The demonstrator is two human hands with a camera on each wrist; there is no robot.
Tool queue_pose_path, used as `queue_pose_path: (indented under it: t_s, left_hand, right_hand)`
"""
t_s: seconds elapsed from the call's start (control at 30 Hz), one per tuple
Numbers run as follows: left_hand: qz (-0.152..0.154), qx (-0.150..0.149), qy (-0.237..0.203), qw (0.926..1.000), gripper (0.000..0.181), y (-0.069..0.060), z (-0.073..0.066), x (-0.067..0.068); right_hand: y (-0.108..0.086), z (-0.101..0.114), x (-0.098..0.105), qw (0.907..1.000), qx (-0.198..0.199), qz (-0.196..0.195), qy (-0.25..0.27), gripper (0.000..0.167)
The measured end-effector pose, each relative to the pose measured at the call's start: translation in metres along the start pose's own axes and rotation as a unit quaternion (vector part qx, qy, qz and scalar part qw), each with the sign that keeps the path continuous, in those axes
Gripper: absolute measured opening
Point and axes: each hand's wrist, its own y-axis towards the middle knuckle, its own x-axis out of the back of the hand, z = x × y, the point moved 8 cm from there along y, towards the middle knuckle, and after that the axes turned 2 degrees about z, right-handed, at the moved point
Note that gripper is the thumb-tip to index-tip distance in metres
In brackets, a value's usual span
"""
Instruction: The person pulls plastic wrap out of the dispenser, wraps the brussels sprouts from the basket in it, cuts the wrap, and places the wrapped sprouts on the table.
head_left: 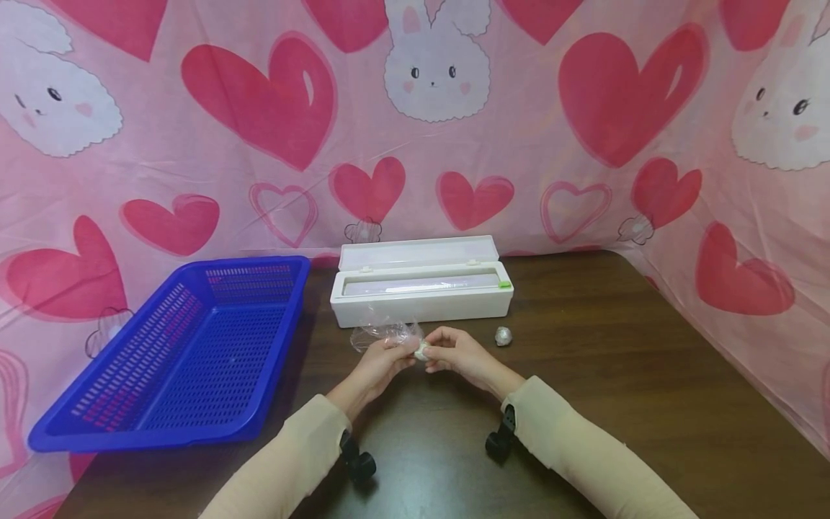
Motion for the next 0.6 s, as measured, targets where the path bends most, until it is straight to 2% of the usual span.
queue_pose_path:
  t_s: [0.13,0.27,0.47,0.6]
  left_hand:
    - [-0.011,0.002,-0.013,0.9998,0.030,-0.0004,0.0015,0.0025]
    - [-0.013,0.001,-0.018,0.9998,0.031,-0.0005,0.0024,0.0037]
    - [-0.011,0.000,-0.025,0.9996,0.032,-0.0009,0.0039,0.0042]
    - [-0.013,-0.013,-0.030,0.9994,0.030,-0.0007,0.0034,0.0040]
  right_hand:
    - [-0.0016,0.0025,-0.0047,0.9996,0.007,0.020,0.017,0.028]
    - [-0.0029,0.0032,-0.0051,0.9996,0.003,0.021,0.017,0.032]
    - [-0.0020,0.0018,-0.0024,0.9999,0.005,0.009,0.014,0.027]
    - [-0.0024,0.0019,-0.0011,0.9999,0.008,0.002,0.012,0.023]
